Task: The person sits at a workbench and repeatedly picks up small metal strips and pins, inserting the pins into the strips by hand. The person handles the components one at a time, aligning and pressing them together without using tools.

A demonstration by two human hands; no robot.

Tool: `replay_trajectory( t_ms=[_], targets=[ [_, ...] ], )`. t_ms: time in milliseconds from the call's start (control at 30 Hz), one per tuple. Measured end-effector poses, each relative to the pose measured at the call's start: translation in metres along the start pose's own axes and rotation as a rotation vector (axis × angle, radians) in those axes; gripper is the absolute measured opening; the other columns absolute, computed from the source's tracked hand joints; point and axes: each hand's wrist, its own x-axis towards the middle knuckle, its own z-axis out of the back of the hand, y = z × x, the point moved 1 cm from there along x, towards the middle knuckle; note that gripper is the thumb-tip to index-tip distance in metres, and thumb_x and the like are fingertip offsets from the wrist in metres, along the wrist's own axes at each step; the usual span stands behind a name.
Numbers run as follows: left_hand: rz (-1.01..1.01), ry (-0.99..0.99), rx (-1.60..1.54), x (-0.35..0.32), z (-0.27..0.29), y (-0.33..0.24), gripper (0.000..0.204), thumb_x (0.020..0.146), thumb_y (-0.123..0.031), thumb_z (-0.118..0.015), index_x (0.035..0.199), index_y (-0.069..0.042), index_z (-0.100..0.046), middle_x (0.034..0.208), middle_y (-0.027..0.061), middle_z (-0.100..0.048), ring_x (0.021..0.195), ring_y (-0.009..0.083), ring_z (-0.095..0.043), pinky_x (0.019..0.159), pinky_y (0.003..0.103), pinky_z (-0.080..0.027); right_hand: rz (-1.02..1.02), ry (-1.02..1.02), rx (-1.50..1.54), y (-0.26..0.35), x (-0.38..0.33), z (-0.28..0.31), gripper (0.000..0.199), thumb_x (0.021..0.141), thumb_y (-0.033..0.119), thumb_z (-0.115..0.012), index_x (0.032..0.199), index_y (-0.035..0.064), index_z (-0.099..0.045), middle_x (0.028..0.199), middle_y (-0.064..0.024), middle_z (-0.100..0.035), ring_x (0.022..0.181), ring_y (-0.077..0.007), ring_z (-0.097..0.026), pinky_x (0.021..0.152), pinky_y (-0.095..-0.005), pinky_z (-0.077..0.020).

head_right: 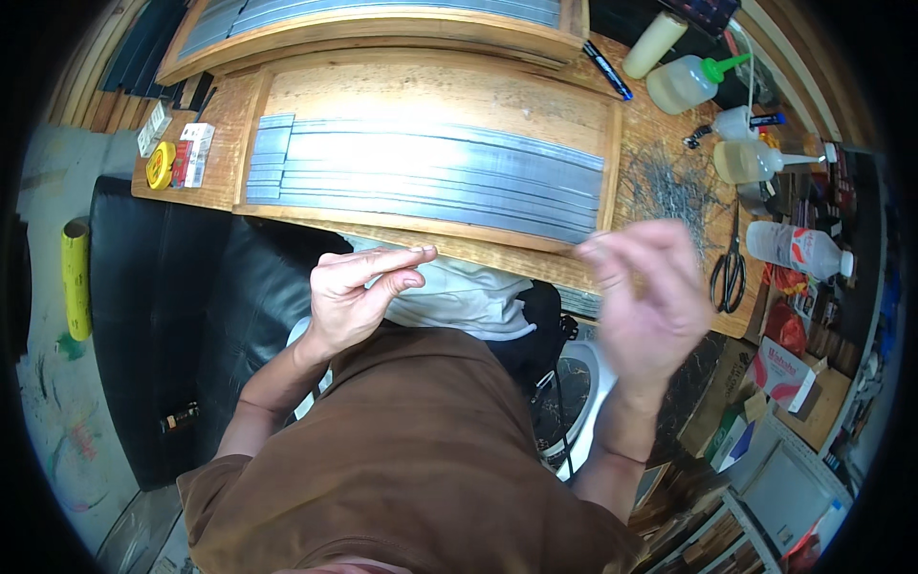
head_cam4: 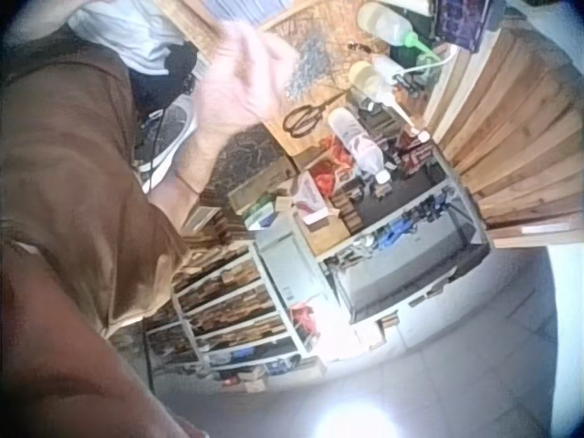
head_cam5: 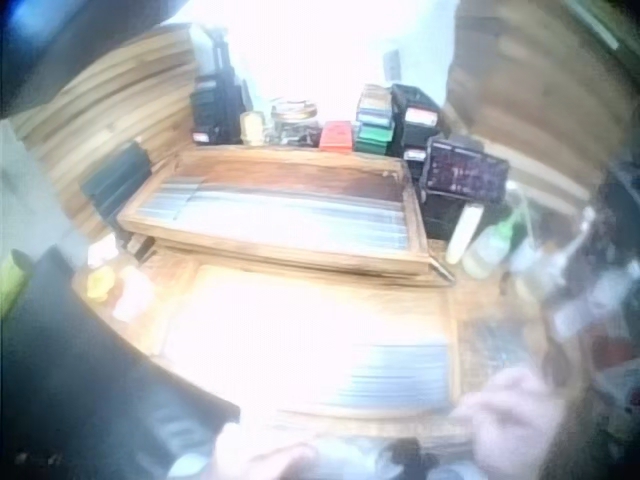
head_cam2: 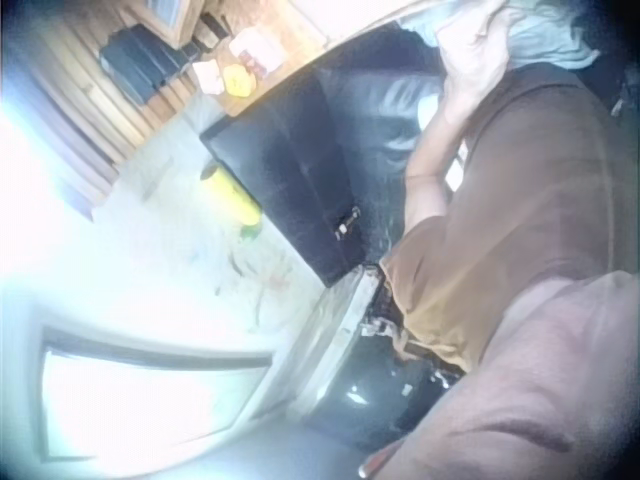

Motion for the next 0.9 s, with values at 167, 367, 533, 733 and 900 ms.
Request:
replay_trajectory(
  t_ms=[167,367,533,733,900],
  targets=[
    [-0.004,0.073,0.007,0.003,-0.008,0.004,0.028,0.09,0.007,-0.076,0.117,0.002,-0.077,0.109,0.0169,-0.08,0.094,0.0223,-0.08,0.083,0.03,-0.063,0.013,-0.067,-0.379,-0.024,0.01,0.028,0.014,0.084,-0.001,-0.083,0.096,-0.0027,-0.078,0.089,-0.008,-0.067,0.082,-0.0185,-0.065,0.071,-0.0287,-0.0505],
    [-0.154,0.111,0.066,0.019,-0.014,-0.005,0.033,0.091,0.006,-0.076,0.124,0.002,-0.074,0.098,0.0166,-0.08,0.088,0.0213,-0.08,0.078,0.029,-0.062,0.098,-0.029,-0.292,-0.001,0.01,0.002,0.016,0.083,-0.003,-0.083,0.098,-0.0008,-0.078,0.089,-0.009,-0.066,0.082,-0.0208,-0.065,0.072,-0.0307,-0.0513],
    [-0.17,0.082,0.085,0.019,-0.01,-0.003,0.031,0.091,0.005,-0.077,0.121,0.003,-0.075,0.097,0.0164,-0.08,0.087,0.0215,-0.08,0.078,0.029,-0.062,0.045,-0.25,-0.516,-0.044,0.02,0.034,0.009,0.089,0.001,-0.079,0.097,-0.0029,-0.077,0.09,-0.0085,-0.067,0.077,-0.0197,-0.066,0.071,-0.0308,-0.0524],
    [-0.099,0.122,0.035,0.02,-0.017,0.001,0.029,0.09,0.003,-0.077,0.119,0.003,-0.076,0.096,0.0163,-0.08,0.088,0.0223,-0.08,0.078,0.03,-0.063,-0.147,-0.199,-0.386,-0.056,0.023,0.058,0.012,0.09,0.001,-0.08,0.101,-0.0036,-0.078,0.09,-0.0051,-0.066,0.076,-0.0111,-0.059,0.069,-0.0253,-0.0483],
    [-0.211,0.169,0.177,0.061,-0.038,-0.028,0.026,0.092,0.002,-0.077,0.117,0.0,-0.077,0.106,0.0156,-0.08,0.092,0.0211,-0.08,0.083,0.031,-0.065,-0.152,-0.11,-0.037,-0.046,0.02,0.051,0.013,0.088,-0.002,-0.081,0.1,-0.004,-0.079,0.09,-0.0028,-0.067,0.076,-0.0076,-0.056,0.069,-0.0223,-0.0446]
  ],
)
